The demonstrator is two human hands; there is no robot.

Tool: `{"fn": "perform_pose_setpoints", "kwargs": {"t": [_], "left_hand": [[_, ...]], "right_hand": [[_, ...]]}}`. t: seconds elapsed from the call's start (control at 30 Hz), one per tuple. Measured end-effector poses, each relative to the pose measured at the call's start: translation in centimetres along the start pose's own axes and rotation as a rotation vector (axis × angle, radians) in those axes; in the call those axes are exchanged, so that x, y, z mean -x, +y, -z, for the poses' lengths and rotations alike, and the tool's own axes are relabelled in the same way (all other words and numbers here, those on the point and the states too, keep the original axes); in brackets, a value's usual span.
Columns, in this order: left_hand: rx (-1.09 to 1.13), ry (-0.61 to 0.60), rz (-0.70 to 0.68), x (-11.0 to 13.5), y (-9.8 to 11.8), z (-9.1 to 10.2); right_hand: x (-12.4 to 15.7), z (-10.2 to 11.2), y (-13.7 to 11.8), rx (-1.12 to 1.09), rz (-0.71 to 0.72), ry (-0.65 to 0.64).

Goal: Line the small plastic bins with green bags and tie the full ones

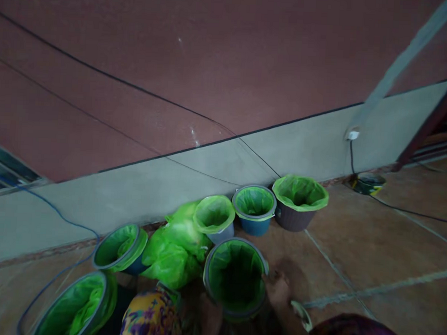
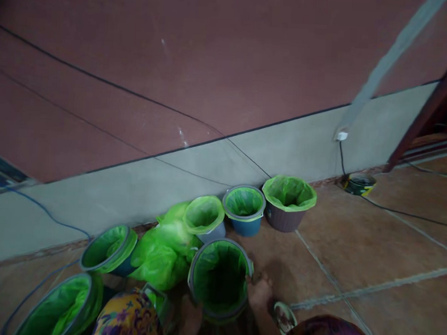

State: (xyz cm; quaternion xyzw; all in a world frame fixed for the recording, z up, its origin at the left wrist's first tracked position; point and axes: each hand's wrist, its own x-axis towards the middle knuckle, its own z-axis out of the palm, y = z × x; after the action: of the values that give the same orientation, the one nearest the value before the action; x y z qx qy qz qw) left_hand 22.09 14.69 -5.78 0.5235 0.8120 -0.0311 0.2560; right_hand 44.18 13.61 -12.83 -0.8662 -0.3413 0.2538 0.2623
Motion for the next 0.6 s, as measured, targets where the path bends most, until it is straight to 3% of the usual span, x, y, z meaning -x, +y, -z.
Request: {"fn": "perform_pose_setpoints", "kwargs": {"t": [0.1, 0.17, 0.4, 0.5, 0.6], "left_hand": [[0.078, -0.012, -0.005, 0.8, 0.2, -1.7], [0.111, -0.022, 0.006, 0.7, 0.5, -1.8], [0.081, 0.083, 0.080, -0.7, -0.3, 1.7], [0.082, 0.184, 0.105, -0.7, -1.2, 2.4], [0.078, 0.183, 0.082, -0.3, -1.8, 2.2]], "right_hand": [[0.3, 0.9, -0.7, 0.074, 0.058, -0.040], [0.5, 1.4, -1.1, 0.104, 0.084, -0.092], [1.8, 2.5, -1.8, 0.234, 0.102, -0.414], [2.1, 2.6, -2.5, 0.276, 0.131, -0.371], [2.0, 2.6, -3.3, 0.332, 0.173, -0.324]]}}
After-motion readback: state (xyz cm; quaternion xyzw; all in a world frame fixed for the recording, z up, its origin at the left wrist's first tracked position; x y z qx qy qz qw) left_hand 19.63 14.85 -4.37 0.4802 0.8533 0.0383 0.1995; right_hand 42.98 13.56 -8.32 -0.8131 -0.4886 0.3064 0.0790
